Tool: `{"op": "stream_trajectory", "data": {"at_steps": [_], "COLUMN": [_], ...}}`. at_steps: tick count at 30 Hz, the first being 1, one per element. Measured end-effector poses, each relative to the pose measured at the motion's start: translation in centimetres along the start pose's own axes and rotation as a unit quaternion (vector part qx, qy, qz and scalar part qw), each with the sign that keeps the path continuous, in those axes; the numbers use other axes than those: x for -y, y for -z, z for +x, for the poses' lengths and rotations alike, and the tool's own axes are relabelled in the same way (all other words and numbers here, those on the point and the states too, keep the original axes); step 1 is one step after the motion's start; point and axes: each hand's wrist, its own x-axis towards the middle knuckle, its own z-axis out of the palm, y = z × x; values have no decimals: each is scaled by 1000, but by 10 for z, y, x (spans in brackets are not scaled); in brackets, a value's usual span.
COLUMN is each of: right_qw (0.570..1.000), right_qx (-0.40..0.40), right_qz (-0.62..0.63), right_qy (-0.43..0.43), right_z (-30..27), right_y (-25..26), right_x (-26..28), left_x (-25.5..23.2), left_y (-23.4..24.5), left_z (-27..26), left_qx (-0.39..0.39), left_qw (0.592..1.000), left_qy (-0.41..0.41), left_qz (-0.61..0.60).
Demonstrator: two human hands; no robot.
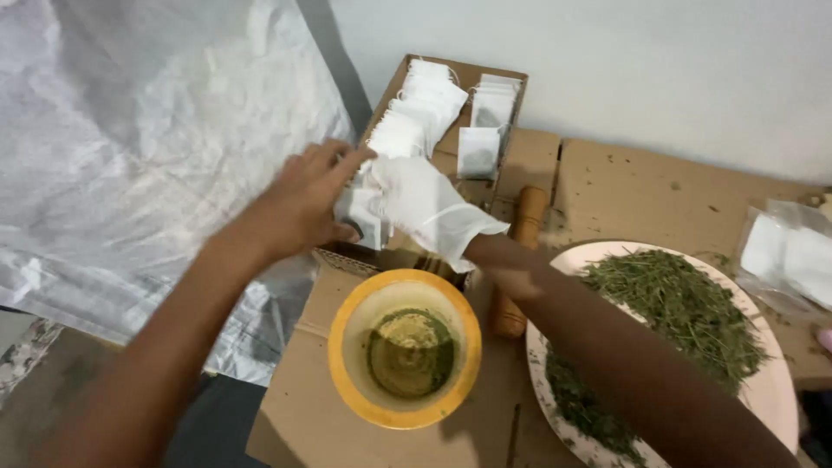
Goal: The person fills white tea bags with dried green herbs using a white plastic spoon. They scoop the herbs from a plate and transfer them into the bags, then fold the top of each bag to close it. The person wears white gloves throughout the process.
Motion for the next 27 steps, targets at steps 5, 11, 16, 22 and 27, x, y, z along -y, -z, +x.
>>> {"op": "stream_trajectory", "data": {"at_steps": [5,11,16,22,27], "right_qw": [996,991,993,993,993], "right_qx": [-38,-20,-1,-26,-22], "right_qz": [-72,-43,-105,-100,-68], "right_qy": [35,122,61,59,94], "right_z": [46,50,42,74,144], "right_y": [-75,-85,-53,-71,-126], "right_x": [-61,-116,-77,-129,-240], "left_x": [30,25,27,25,34], "left_y": [-42,-50,-52,-56,-68], "left_z": [19,22,28,30,38], "left_qx": [23,18,16,16,9], "left_qw": [999,994,992,988,980], "left_qy": [6,10,10,5,-11], "left_qz": [37,110,127,154,198]}}
